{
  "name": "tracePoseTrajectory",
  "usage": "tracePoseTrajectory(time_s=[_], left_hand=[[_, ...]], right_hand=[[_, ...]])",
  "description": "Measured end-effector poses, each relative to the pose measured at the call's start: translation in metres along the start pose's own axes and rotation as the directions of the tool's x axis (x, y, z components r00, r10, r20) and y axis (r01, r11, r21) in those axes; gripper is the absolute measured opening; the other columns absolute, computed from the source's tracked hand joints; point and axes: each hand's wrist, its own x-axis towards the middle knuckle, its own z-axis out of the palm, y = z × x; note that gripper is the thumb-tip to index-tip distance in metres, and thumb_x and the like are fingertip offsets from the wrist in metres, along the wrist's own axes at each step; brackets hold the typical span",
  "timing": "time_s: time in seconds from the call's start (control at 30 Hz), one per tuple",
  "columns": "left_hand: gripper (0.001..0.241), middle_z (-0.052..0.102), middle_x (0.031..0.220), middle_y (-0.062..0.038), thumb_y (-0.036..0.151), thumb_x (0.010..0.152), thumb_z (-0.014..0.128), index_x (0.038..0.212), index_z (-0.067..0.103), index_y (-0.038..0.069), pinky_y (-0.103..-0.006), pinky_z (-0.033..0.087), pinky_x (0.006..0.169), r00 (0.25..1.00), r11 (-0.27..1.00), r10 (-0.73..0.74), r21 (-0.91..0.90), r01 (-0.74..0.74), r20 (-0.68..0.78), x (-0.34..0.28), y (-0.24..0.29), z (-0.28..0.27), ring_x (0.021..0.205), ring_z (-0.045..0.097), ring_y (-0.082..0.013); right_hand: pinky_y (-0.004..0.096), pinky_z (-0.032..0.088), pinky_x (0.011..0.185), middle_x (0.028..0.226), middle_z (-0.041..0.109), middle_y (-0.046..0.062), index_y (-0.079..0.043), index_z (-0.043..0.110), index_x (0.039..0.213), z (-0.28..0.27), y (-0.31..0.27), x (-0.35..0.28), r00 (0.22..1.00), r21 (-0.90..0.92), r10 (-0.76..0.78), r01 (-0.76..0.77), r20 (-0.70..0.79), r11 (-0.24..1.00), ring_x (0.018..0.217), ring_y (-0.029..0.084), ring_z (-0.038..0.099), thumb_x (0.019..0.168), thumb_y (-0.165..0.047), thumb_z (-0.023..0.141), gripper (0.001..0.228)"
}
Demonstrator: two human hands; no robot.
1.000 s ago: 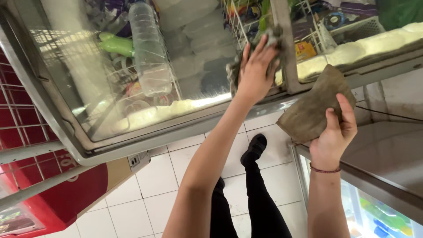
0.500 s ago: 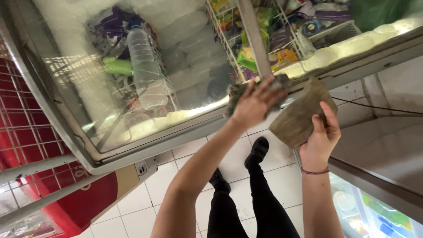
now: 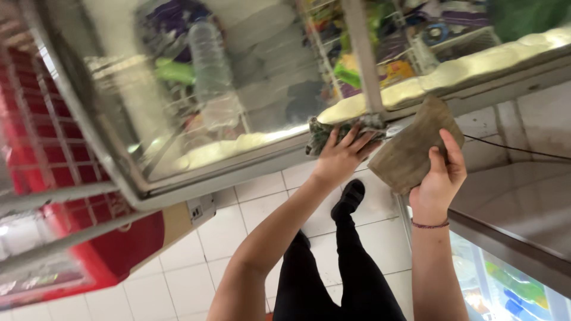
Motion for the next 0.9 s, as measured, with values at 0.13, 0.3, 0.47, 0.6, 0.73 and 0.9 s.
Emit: tracePoseTrajectory(time_s=[0.13,0.3,0.47,0.6,0.73,0.9], left_hand=[[0.065,0.048,0.158,-0.001,0.025,0.101,0.057,0.16,0.034,0.037,-0.0593,0.045,0.104,0.987,0.979,-0.159,0.125,0.161,-0.025,-0.101,-0.047,0.007,0.144,0.043,-0.0275],[0.067,0.053,0.146,-0.01,0.014,0.092,0.06,0.155,0.044,0.029,-0.0642,0.034,0.114,0.797,0.787,-0.587,0.131,0.603,-0.145,-0.259,-0.124,-0.007,0.141,0.045,-0.0329],[0.063,0.053,0.144,-0.017,0.008,0.084,0.058,0.147,0.054,0.013,-0.0622,0.018,0.122,0.425,0.593,-0.759,-0.254,0.765,-0.493,-0.308,-0.147,0.013,0.141,0.043,-0.0379],[0.046,0.055,0.15,-0.007,0.012,0.097,0.061,0.141,0.06,0.025,-0.0656,0.003,0.129,0.712,0.793,-0.6,-0.149,0.591,-0.364,-0.204,-0.079,0.06,0.15,0.041,-0.0324],[0.056,0.04,0.164,-0.006,0.034,0.104,0.051,0.158,0.04,0.026,-0.0637,-0.002,0.127,0.928,0.927,-0.356,-0.169,0.335,-0.112,-0.111,-0.036,0.06,0.162,0.019,-0.0336],[0.063,0.041,0.165,-0.004,0.025,0.103,0.052,0.162,0.03,0.034,-0.0592,0.003,0.129,0.945,0.944,-0.316,0.069,0.322,-0.083,-0.187,-0.096,0.034,0.16,0.02,-0.0295]], right_hand=[[0.023,0.05,0.099,0.12,0.066,0.001,-0.001,0.068,0.133,0.025,0.006,-0.025,0.996,-0.011,0.037,-0.036,0.078,0.999,0.103,0.007,0.058,0.102,0.011,0.054,0.036],[0.021,0.047,0.096,0.122,0.064,0.0,-0.001,0.068,0.133,0.052,0.023,-0.064,0.987,-0.082,0.081,-0.069,0.142,0.994,0.105,0.006,0.056,0.101,0.01,0.056,0.035],[0.02,0.045,0.095,0.123,0.064,0.0,-0.001,0.068,0.134,0.063,0.031,-0.102,0.976,-0.164,0.107,-0.076,0.189,0.984,0.107,0.006,0.055,0.102,0.008,0.057,0.034],[0.021,0.046,0.095,0.126,0.064,0.001,-0.001,0.067,0.133,0.077,0.035,-0.126,0.976,-0.203,0.071,-0.028,0.206,0.979,0.109,0.006,0.056,0.102,0.009,0.057,0.035],[0.022,0.049,0.095,0.126,0.064,0.002,-0.001,0.067,0.135,0.101,0.04,-0.152,0.967,-0.196,0.056,-0.007,0.247,0.981,0.108,0.008,0.058,0.104,0.008,0.056,0.035],[0.02,0.048,0.093,0.12,0.063,0.0,-0.001,0.068,0.135,0.132,0.051,-0.178,0.955,-0.181,0.1,-0.05,0.28,0.982,0.103,0.006,0.056,0.104,0.008,0.056,0.034]])
